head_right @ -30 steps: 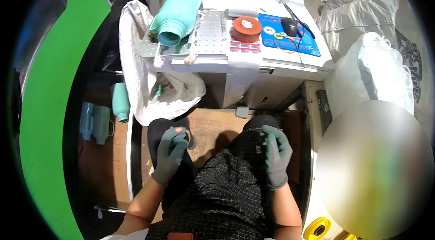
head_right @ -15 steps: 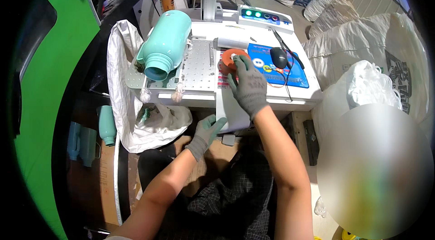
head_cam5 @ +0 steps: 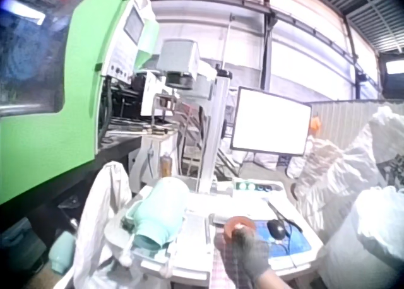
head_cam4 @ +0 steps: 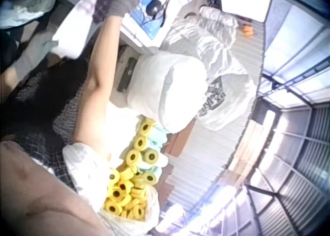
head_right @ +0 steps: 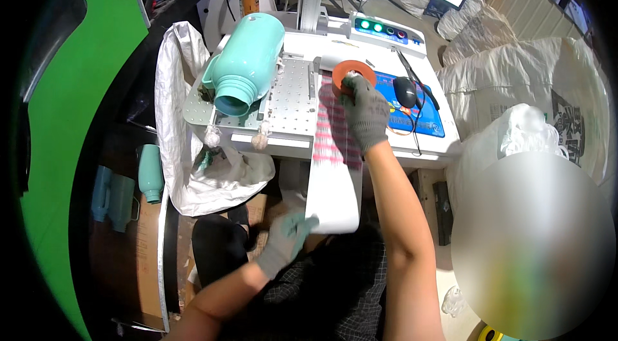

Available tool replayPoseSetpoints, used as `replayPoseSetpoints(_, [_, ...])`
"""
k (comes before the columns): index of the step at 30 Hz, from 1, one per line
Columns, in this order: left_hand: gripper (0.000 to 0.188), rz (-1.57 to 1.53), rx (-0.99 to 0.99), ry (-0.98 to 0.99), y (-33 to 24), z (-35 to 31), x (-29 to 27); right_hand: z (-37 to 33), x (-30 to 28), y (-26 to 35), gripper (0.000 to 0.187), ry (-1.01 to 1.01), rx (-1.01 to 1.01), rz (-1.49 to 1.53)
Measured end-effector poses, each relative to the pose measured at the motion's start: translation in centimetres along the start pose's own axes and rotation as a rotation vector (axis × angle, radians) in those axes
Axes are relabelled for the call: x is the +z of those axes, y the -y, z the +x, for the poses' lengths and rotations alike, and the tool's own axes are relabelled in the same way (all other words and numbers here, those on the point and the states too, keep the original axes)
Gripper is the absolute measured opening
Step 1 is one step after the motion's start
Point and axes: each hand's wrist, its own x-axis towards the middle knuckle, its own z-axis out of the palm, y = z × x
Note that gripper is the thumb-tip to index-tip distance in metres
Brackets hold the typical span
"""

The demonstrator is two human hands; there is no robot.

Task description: The person assembles teal plastic containers by inserting clear plastic rings into the openings and screwing on yellow lids. They then apply labels from a roll to the sides of the containers and place the finished units on a nearby table.

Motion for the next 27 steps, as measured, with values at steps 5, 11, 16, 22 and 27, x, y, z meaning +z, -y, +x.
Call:
replayPoseSetpoints(5, [0.02,0.153,0.125,0.032,3.3,-7.5,0.4,-2.7,0.1,1.7,0.03,0.08,-0.054,0.032])
replayPoseSetpoints(11, [0.018,0.156,-0.018,0.01,7.0,-11.2,-0.3,-1.3,0.7,1.5,0.029,0.026,-0.042,0.039])
replayPoseSetpoints(16, [0.024,0.359,-0.095,-0.056,11.5,-9.4,-0.3,-1.3,1.0,-1.1,0.049,-0.024,-0.031,0.004])
replayPoseSetpoints(22, [0.064,0.489,0.121,-0.483,8.0,-10.7,-3.4,-15.9,-4.5,8.3,0.011,0.697,0.046,0.521])
replayPoseSetpoints(27, [0.06,0.791,0.631,-0.568,0.1,-11.1,-13.2,-22.2,4.6,1.5,0.074,0.723,-0.524,-0.211])
